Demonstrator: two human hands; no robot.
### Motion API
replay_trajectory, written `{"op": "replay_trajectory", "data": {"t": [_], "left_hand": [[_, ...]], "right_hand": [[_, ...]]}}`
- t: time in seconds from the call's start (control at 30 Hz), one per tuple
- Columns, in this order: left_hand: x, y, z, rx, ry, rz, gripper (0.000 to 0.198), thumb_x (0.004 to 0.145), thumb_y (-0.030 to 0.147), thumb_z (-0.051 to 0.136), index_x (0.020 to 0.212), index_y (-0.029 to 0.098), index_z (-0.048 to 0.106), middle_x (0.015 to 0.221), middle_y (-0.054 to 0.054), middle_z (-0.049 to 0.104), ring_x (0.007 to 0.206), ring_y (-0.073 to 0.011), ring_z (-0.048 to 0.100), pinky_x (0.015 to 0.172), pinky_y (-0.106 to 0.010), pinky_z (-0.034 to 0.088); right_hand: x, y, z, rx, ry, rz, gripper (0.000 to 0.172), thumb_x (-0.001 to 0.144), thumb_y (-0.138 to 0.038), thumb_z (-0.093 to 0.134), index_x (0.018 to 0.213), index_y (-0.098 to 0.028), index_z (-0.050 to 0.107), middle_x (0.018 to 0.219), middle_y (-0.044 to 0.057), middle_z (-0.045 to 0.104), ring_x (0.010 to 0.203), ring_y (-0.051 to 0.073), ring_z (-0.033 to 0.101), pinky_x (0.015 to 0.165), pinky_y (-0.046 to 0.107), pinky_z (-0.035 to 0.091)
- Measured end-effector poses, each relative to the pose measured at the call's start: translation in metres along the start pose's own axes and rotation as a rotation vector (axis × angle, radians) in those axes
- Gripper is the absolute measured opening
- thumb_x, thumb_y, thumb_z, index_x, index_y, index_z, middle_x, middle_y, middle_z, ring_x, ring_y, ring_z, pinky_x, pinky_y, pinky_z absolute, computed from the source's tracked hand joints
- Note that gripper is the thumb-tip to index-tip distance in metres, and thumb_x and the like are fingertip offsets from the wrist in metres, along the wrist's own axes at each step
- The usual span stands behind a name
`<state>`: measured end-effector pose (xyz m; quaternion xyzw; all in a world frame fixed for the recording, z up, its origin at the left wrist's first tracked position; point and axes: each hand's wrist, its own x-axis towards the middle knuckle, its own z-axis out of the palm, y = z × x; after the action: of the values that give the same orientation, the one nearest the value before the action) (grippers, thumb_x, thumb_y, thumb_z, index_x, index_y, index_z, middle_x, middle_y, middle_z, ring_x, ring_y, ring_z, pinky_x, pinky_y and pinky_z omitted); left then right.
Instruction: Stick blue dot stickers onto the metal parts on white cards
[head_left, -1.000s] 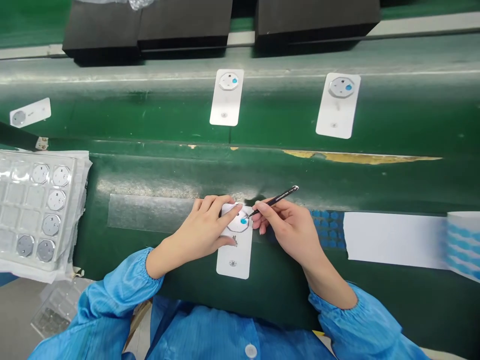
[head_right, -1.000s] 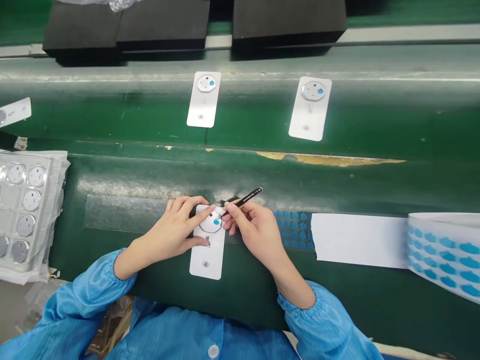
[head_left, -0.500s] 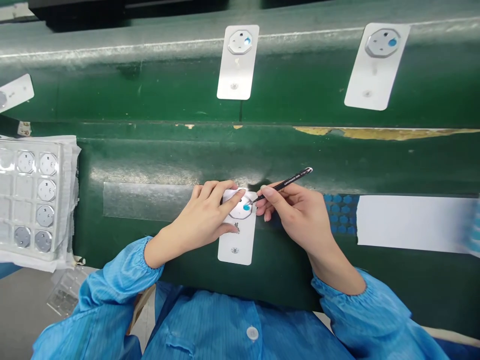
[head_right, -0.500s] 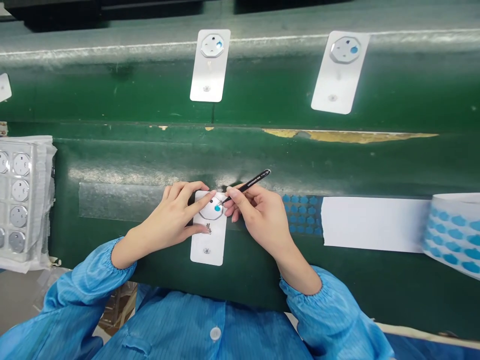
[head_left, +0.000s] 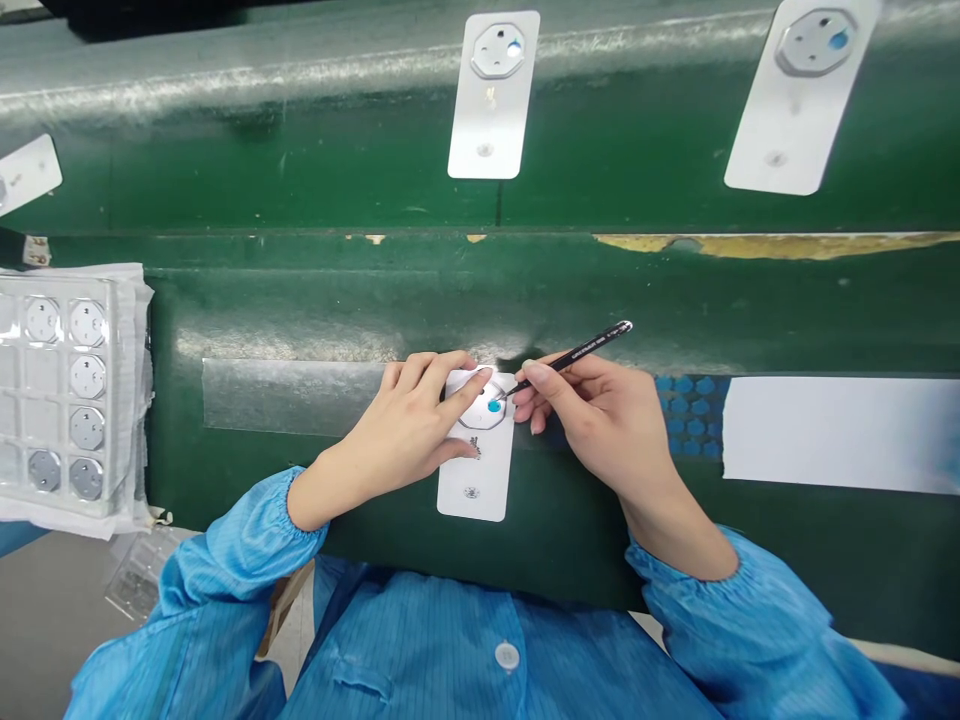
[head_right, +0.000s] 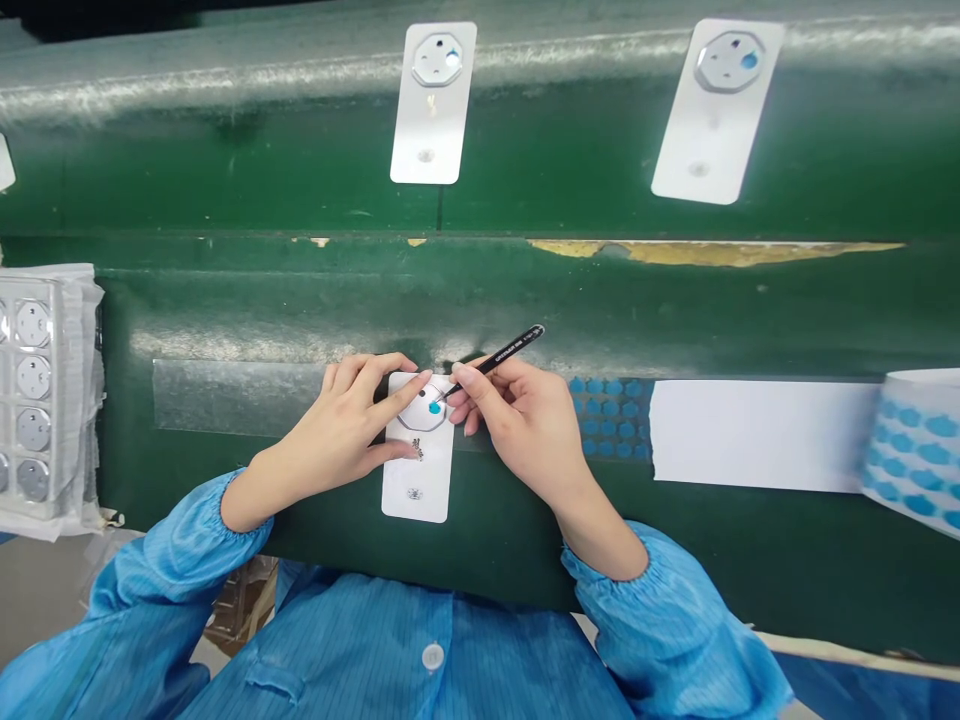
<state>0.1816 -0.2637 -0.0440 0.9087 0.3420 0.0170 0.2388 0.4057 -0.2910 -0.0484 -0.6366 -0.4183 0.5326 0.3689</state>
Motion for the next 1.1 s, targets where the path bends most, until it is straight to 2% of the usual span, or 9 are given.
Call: {"op": "replay_trajectory", "data": {"t": [0.17,0.37,0.57,0.67,0.77,0.87,1.0,1.1], "left_hand": [[0.0,-0.001,0.0,0.033,-0.001,0.01,0.076,0.091,0.047,0.076,0.152,0.018,0.042,0.15,-0.019,0.045,0.129,-0.0389,0.043,0.1,-0.052,0.043],[-0.002,0.0,-0.001,0.021,0.0,0.004,0.075,0.093,0.045,0.074,0.155,0.023,0.038,0.151,-0.018,0.045,0.13,-0.0394,0.043,0.101,-0.053,0.042],[0.0,0.0,0.0,0.044,0.002,0.006,0.074,0.091,0.047,0.075,0.151,0.02,0.042,0.151,-0.018,0.046,0.129,-0.0389,0.044,0.101,-0.052,0.042],[0.0,0.0,-0.002,0.053,-0.004,0.008,0.074,0.093,0.047,0.073,0.154,0.02,0.04,0.152,-0.018,0.046,0.131,-0.0385,0.044,0.101,-0.052,0.043],[-0.004,0.009,-0.004,0.084,0.03,-0.003,0.07,0.098,0.043,0.066,0.155,0.015,0.037,0.152,-0.019,0.045,0.134,-0.037,0.044,0.104,-0.051,0.043],[-0.013,0.027,0.0,0.111,0.11,-0.036,0.056,0.104,0.044,0.055,0.147,0.009,0.047,0.148,-0.02,0.05,0.135,-0.0355,0.046,0.106,-0.048,0.044],[-0.025,0.048,0.016,0.207,0.132,-0.081,0.061,0.104,0.056,0.049,0.144,0.01,0.053,0.15,-0.02,0.052,0.139,-0.0349,0.048,0.111,-0.047,0.042],[-0.029,0.053,0.027,0.313,0.109,-0.103,0.065,0.103,0.057,0.051,0.151,0.013,0.05,0.157,-0.017,0.048,0.144,-0.0334,0.045,0.118,-0.047,0.037]], "right_hand": [[-0.001,0.003,-0.001,-0.01,0.002,-0.009,0.038,0.091,-0.056,0.073,0.087,-0.018,0.074,0.068,0.004,0.074,0.05,0.014,0.065,0.05,0.027,0.056],[-0.001,0.002,-0.001,-0.036,0.003,-0.004,0.039,0.091,-0.057,0.072,0.087,-0.018,0.074,0.069,0.004,0.075,0.05,0.015,0.065,0.05,0.027,0.056],[0.0,0.0,0.001,-0.025,0.005,-0.018,0.04,0.09,-0.058,0.073,0.085,-0.018,0.074,0.067,0.004,0.074,0.049,0.014,0.065,0.05,0.026,0.056],[0.0,0.0,0.001,-0.03,0.003,-0.032,0.039,0.09,-0.057,0.073,0.085,-0.018,0.074,0.068,0.004,0.074,0.049,0.014,0.065,0.049,0.026,0.056],[-0.001,0.0,0.001,-0.029,0.001,-0.046,0.038,0.091,-0.054,0.073,0.084,-0.017,0.074,0.067,0.004,0.074,0.049,0.014,0.065,0.049,0.025,0.055],[-0.001,0.002,0.001,0.0,-0.005,-0.052,0.035,0.092,-0.052,0.073,0.085,-0.017,0.074,0.068,0.004,0.074,0.05,0.013,0.065,0.05,0.025,0.055],[0.0,0.006,0.002,0.024,-0.021,-0.077,0.031,0.094,-0.049,0.073,0.089,-0.018,0.073,0.068,0.002,0.074,0.05,0.012,0.065,0.052,0.024,0.056],[-0.001,0.006,0.003,0.08,0.018,-0.12,0.033,0.093,-0.051,0.073,0.089,-0.019,0.073,0.067,0.002,0.073,0.05,0.013,0.065,0.052,0.025,0.056]]}}
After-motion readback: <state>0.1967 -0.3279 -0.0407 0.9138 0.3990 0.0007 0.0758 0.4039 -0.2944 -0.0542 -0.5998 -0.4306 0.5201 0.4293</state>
